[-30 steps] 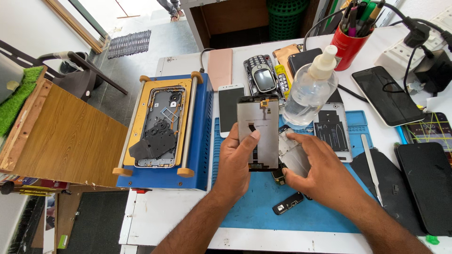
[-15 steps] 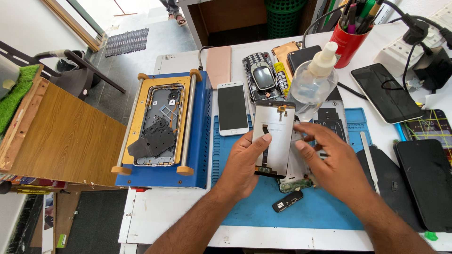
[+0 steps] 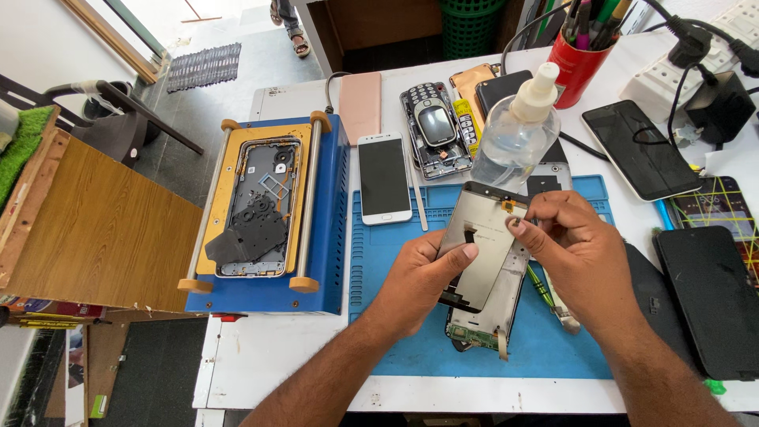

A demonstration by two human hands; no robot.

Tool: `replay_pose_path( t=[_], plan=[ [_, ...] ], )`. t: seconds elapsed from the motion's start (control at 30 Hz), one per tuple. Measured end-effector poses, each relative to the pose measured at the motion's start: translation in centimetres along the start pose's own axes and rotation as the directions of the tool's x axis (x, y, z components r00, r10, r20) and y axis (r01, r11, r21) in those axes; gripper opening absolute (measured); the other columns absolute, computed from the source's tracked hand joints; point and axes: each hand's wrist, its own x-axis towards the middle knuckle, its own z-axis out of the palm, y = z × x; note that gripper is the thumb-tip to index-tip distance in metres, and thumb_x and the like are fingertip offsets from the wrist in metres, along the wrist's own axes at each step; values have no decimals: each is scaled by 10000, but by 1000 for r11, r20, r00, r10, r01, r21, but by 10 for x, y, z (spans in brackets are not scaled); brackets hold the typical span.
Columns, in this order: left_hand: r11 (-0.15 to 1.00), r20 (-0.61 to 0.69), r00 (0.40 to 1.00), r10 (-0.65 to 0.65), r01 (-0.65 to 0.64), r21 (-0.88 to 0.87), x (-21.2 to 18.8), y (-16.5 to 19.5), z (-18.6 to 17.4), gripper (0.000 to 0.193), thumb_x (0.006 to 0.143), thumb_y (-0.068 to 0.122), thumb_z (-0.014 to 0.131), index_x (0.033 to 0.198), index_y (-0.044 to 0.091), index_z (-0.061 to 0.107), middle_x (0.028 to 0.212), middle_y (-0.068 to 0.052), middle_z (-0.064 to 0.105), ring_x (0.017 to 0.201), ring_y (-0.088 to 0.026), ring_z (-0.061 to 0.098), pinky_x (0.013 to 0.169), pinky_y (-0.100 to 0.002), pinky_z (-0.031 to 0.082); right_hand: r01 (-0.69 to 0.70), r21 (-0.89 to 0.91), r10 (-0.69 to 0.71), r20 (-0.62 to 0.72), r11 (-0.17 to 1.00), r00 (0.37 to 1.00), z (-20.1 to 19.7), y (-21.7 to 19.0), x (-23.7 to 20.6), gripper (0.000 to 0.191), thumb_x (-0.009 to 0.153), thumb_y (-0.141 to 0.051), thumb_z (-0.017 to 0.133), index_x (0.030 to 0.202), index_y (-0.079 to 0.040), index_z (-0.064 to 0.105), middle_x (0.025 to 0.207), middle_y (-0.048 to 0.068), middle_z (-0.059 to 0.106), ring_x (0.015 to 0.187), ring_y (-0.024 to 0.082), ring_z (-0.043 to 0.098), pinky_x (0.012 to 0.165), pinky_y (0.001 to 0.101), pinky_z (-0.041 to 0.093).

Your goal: The person disassembles a smartphone on a repair mat. They use a screwdriver to remove screws from the phone body, pry open the mid-frame, lift out the motherboard, detach flex cables, and separate the screen assembly from the chassis, setting components on the mat.

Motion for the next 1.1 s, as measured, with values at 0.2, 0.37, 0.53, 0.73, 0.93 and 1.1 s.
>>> replay_pose_path(
  t=[0.2, 0.37, 0.53, 0.73, 0.93, 1.1],
  plan=[
    [998, -89, 995, -34, 38, 51, -3, 14, 4, 373, 1037, 250, 545, 1337, 56, 649, 1159, -114, 711, 1015, -137, 684, 864, -326, 585, -70, 641, 76, 18, 764, 997, -27, 20, 10, 90, 1087, -114, 610, 1108, -27, 624, 965, 73, 692, 847, 140, 651, 797, 283, 566],
    [992, -97, 993, 74, -63, 109, -3, 24, 7, 462, 1008, 28, 492, 1461, 105, 545, 1339, -124, 645, 1114, -121, 654, 967, -324, 568, 47, 542, 69, -192, 839, 979, -62, 26, 23, 50, 1179, -64, 572, 1145, -29, 583, 977, 64, 683, 844, 137, 652, 793, 304, 556],
    [997, -108, 994, 13, -21, -79, -4, 24, 9, 666, 948, 44, 419, 1603, 163, 398, 1348, -83, 539, 995, -100, 564, 863, -288, 546, -192, -181, 115, -365, 965, 924, -62, 32, 38, 211, 1133, -148, 603, 1266, 10, 647, 971, 141, 716, 839, 198, 663, 738, 329, 532],
    [982, -78, 997, -24, 9, -190, -10, 21, 7, 781, 996, 519, 437, 1641, 94, 323, 1108, -43, 455, 833, -106, 478, 652, -265, 477, -251, -343, 114, -371, 905, 921, -65, 42, 43, 362, 1112, -118, 553, 1448, 13, 588, 1097, 153, 733, 901, 147, 703, 738, 284, 541],
    [996, -74, 997, -35, 29, -82, -9, 25, 10, 854, 989, 512, 537, 1669, 144, 173, 1295, -100, 516, 943, -152, 532, 737, -294, 533, -309, -120, 257, -324, 943, 910, -64, 49, 49, 578, 1085, -102, 546, 1634, -27, 380, 1002, 137, 718, 783, 109, 612, 653, 277, 508],
    [988, -26, 999, -24, 20, -151, -9, 27, 13, 786, 987, 476, 463, 1654, 214, 138, 1513, -141, 506, 1266, -229, 586, 937, -344, 601, -317, -360, 203, -319, 877, 926, -57, 47, 48, 613, 1069, -104, 571, 1636, -29, 349, 923, 129, 737, 761, 143, 631, 697, 318, 501]
  ],
)
